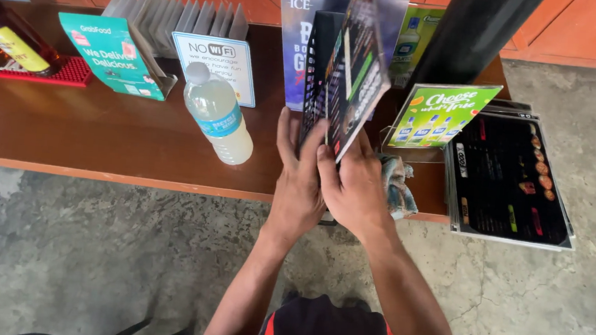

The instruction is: Cleaning a plastic organizer shelf and organizing menus at a restaurant counter.

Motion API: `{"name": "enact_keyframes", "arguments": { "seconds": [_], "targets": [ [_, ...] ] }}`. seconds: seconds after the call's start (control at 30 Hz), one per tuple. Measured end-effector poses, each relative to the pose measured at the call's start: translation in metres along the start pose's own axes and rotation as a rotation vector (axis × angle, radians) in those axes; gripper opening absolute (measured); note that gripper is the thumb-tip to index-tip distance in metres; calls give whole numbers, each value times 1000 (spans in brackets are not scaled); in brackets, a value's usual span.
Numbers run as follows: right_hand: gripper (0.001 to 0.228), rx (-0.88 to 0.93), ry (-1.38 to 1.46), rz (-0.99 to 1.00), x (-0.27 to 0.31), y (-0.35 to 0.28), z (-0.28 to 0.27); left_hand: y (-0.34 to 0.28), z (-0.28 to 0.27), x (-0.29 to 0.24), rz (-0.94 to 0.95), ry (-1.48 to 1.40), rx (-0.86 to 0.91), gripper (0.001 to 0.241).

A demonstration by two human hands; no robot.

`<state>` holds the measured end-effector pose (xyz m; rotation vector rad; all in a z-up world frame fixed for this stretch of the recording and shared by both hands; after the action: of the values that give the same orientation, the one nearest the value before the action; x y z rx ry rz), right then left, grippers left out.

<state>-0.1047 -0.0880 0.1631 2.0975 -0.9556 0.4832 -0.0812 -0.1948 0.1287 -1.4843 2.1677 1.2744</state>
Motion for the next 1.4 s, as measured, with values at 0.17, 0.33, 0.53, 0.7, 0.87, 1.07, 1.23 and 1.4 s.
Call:
{"name": "enact_keyframes", "arguments": {
  "seconds": [0.17, 0.33, 0.53, 0.7, 0.87, 1.07, 1.23, 1.4],
  "targets": [
    [54, 29, 19, -45, 4, 1, 13, -1, 5, 17, 23, -490, 47, 72],
    [59, 132, 58, 57, -4, 1, 25, 0, 0, 22, -8, -455, 138, 74],
    [70, 186, 147, -30, -20, -1, 42, -7, 7, 22, 95, -544, 143, 76],
    [69, 240, 185, 98, -23, 1, 43, -9, 9, 26, 89, -571, 136, 79],
    [63, 274, 232, 173, -22, 0, 45, -9, 10, 31, 53, -650, 78, 73],
    [61, 223, 184, 66, -37, -10, 57, -10, 12, 40, -30, -573, 48, 65],
    [74, 261, 195, 62, -20, -6, 53, -7, 11, 45, -37, -582, 45, 66],
    [80, 281, 66, -15, -22, -18, 47, -8, 6, 37, -17, -538, 22, 71]
  ]
}}
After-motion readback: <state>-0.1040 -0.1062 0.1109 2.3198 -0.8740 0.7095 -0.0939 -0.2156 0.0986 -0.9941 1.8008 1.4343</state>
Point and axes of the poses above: each hand's wrist, its own y-axis towards the middle knuckle, its own z-axis out of the palm, x = y × z, the point moved 6 cm from there along y, towards the middle knuckle, and after that the axes turned 14 degrees about x, right-handed, at the moved point
